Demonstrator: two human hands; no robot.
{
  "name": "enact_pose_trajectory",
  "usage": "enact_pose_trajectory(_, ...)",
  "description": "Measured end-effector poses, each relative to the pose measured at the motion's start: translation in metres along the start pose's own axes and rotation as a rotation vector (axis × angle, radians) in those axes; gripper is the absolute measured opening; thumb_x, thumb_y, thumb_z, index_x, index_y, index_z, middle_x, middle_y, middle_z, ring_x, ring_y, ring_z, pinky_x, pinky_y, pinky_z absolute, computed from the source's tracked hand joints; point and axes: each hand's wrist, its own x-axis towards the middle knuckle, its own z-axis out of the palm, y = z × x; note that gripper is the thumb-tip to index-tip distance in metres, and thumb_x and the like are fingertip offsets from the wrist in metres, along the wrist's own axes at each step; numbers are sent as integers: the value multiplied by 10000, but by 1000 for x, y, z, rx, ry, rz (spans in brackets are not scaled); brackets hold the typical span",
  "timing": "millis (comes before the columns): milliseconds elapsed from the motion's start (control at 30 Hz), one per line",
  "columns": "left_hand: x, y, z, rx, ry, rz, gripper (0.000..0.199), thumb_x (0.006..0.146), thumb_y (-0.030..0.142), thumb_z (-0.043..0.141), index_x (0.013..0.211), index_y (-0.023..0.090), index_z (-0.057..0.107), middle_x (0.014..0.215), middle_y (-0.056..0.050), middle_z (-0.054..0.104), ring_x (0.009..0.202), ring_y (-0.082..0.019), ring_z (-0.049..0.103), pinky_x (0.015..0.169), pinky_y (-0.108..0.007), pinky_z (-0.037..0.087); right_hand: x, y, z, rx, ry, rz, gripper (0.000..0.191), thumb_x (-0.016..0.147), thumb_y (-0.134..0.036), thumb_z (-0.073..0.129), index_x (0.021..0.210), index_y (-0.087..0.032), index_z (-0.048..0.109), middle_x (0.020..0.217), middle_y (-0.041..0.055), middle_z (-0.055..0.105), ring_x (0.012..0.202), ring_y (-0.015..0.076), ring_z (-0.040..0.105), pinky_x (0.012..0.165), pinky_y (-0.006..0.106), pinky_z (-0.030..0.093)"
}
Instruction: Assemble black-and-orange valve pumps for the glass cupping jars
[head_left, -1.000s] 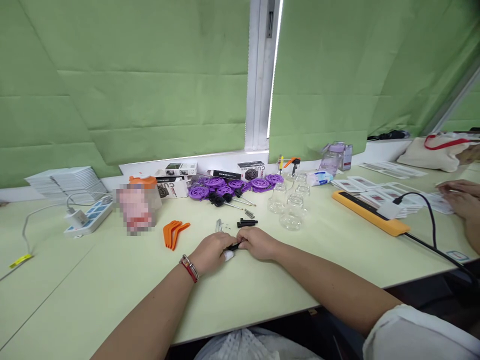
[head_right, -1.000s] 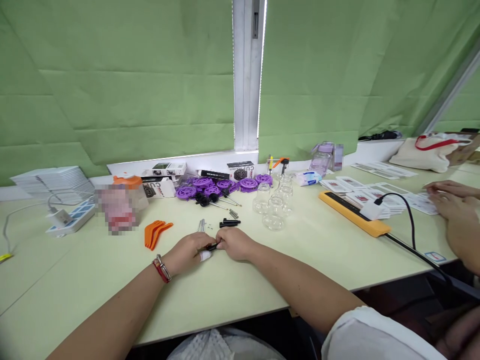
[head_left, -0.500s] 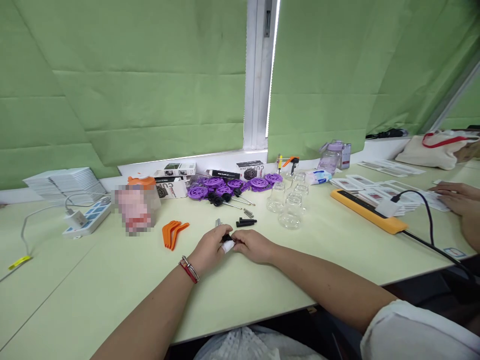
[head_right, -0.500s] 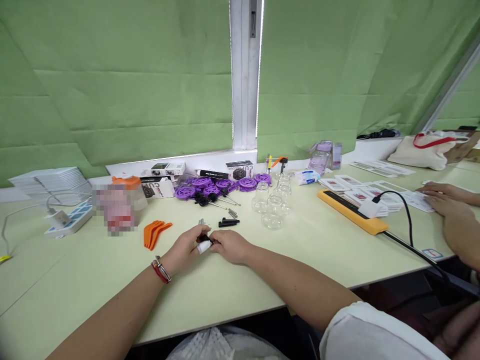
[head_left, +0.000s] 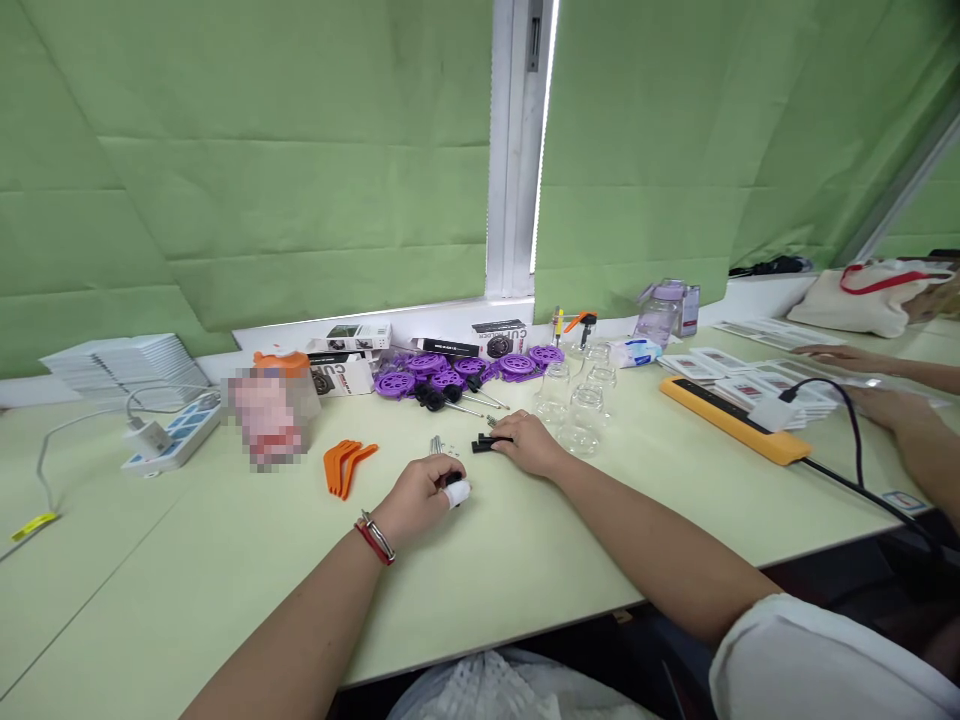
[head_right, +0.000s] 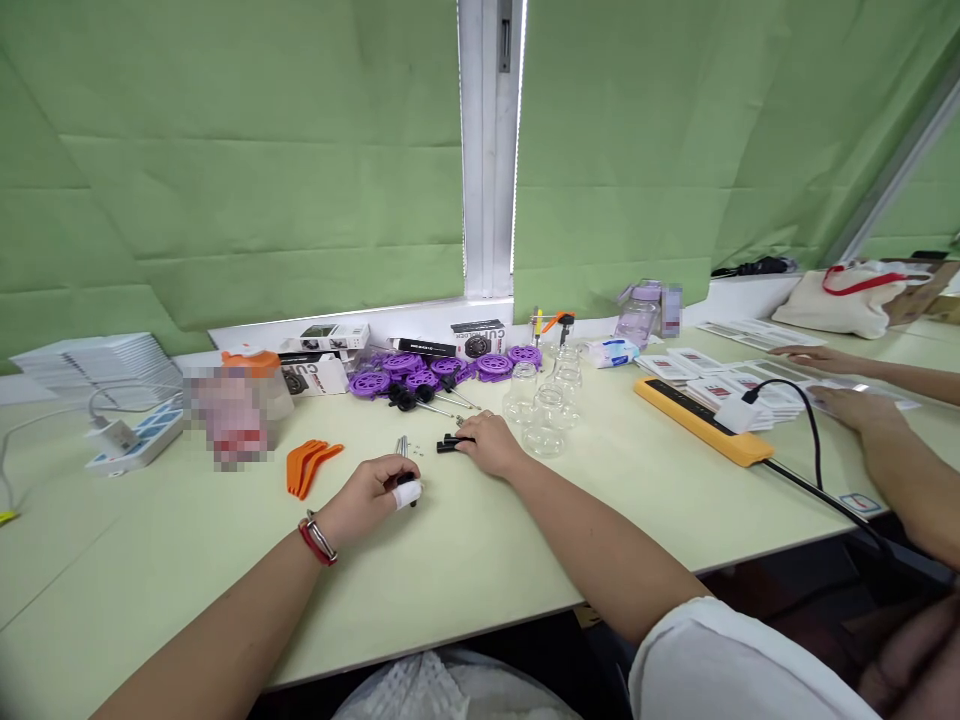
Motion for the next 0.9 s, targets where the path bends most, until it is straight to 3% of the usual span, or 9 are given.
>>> enact_pose_trajectory(467, -1, -7, 1, -52, -3, -34, 285, 754, 367, 591, 927, 156, 673, 771, -32, 601, 629, -120, 473, 587, -242, 408, -7, 5, -7, 205, -82, 24, 221, 748, -221, 653, 959, -234, 718, 1001, 36, 695, 1013, 207, 557, 954, 369, 389)
enact_pose_trajectory(600, -1, -7, 1, -60, -65, -3, 278, 756, 372, 589, 901, 155, 686, 788, -40, 604, 637, -124, 489, 601, -246, 416, -6, 6, -8, 238, -14, 124, 206, 792, -236, 597, 962, -209, 711, 1021, 54, 679, 1024, 205, 553, 942, 356, 399)
enact_pose_trajectory(733, -1, -6, 0, -33, -113, 26, 257, 762, 370, 582, 840, 148, 686, 746, -34, 592, 638, -129, 506, 618, -251, 426, 4, 7, -9, 186, 32, 231, 180, 802, -166, 552, 877, -178, 714, 947, 62, 668, 864, 171, 586, 831, 312, 440)
enact_pose_trajectory(900, -1, -6, -1, -67, -77, 16, 234, 775, 362, 564, 836, 154, 653, 797, -39, 610, 703, -144, 531, 660, -259, 441, 26, 6, -16, 150, -111, 239, 93, 701, -127, 647, 750, -172, 713, 887, 38, 663, 782, 143, 586, 756, 257, 439)
